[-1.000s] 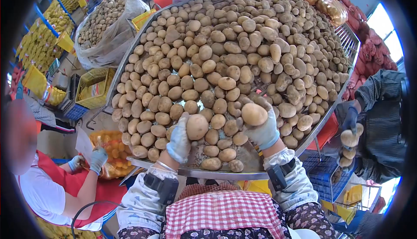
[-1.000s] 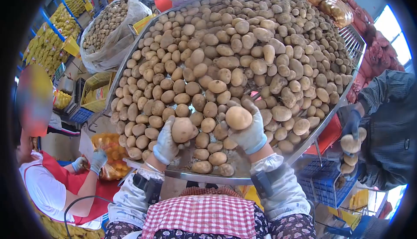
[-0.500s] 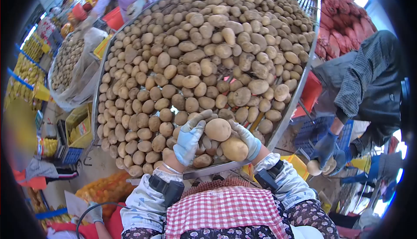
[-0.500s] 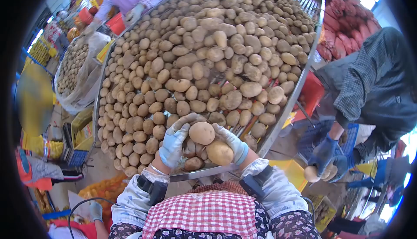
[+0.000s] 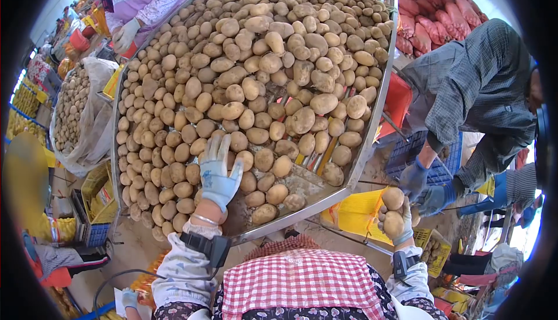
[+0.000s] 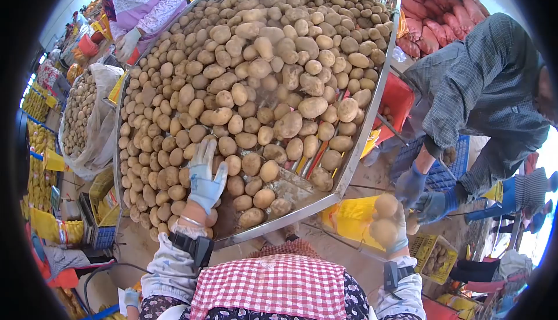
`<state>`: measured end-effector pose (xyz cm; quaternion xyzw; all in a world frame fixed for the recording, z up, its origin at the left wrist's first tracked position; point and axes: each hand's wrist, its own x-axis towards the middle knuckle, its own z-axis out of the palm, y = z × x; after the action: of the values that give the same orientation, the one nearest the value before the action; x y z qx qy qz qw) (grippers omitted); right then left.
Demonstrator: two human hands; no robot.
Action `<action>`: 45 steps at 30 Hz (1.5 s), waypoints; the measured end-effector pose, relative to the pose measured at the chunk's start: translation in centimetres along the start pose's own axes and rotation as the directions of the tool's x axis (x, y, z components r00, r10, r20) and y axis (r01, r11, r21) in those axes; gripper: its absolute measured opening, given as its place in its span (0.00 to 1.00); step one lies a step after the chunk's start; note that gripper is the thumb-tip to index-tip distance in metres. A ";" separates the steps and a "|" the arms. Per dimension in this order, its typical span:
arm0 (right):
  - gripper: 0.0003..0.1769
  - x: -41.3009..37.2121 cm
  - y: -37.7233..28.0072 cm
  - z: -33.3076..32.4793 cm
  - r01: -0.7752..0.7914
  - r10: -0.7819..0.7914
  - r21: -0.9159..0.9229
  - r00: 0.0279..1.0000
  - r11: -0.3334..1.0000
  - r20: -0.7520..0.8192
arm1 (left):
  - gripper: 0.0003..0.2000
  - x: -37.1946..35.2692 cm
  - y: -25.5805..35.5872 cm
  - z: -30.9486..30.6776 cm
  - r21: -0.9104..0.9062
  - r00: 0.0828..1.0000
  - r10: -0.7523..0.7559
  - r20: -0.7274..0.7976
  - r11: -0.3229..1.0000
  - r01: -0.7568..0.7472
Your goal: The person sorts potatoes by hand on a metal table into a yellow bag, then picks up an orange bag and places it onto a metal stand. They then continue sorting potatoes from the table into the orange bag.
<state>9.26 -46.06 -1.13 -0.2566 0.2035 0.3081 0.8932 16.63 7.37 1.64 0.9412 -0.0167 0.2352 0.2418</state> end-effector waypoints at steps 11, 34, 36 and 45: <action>0.31 1.6 3.7 -1.4 0.082 -0.700 -0.722 0.342 0.687 -0.627 | 0.37 -5.3 -0.3 -0.7 0.295 0.919 -0.065 0.388 0.954 -0.057; 0.28 24.2 7.0 28.4 0.575 -0.337 -0.607 0.513 -0.548 0.790 | 0.28 -1.7 5.6 -0.5 -0.782 0.774 -0.262 0.576 -0.453 0.429; 0.35 25.6 3.9 25.7 0.103 -0.466 -0.577 0.482 -0.810 0.742 | 0.29 -2.6 3.7 0.5 -0.535 0.740 -0.037 0.672 -0.715 0.450; 0.37 27.4 0.3 25.0 -0.283 -0.596 -0.600 0.685 -0.749 0.420 | 0.27 -3.8 3.7 -1.1 -0.620 0.583 -0.321 0.746 -0.654 0.433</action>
<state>34.13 -18.97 4.12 -0.9926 -0.0775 -0.0830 0.0439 12.21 4.30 2.47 0.2157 0.2279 -0.0593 0.9476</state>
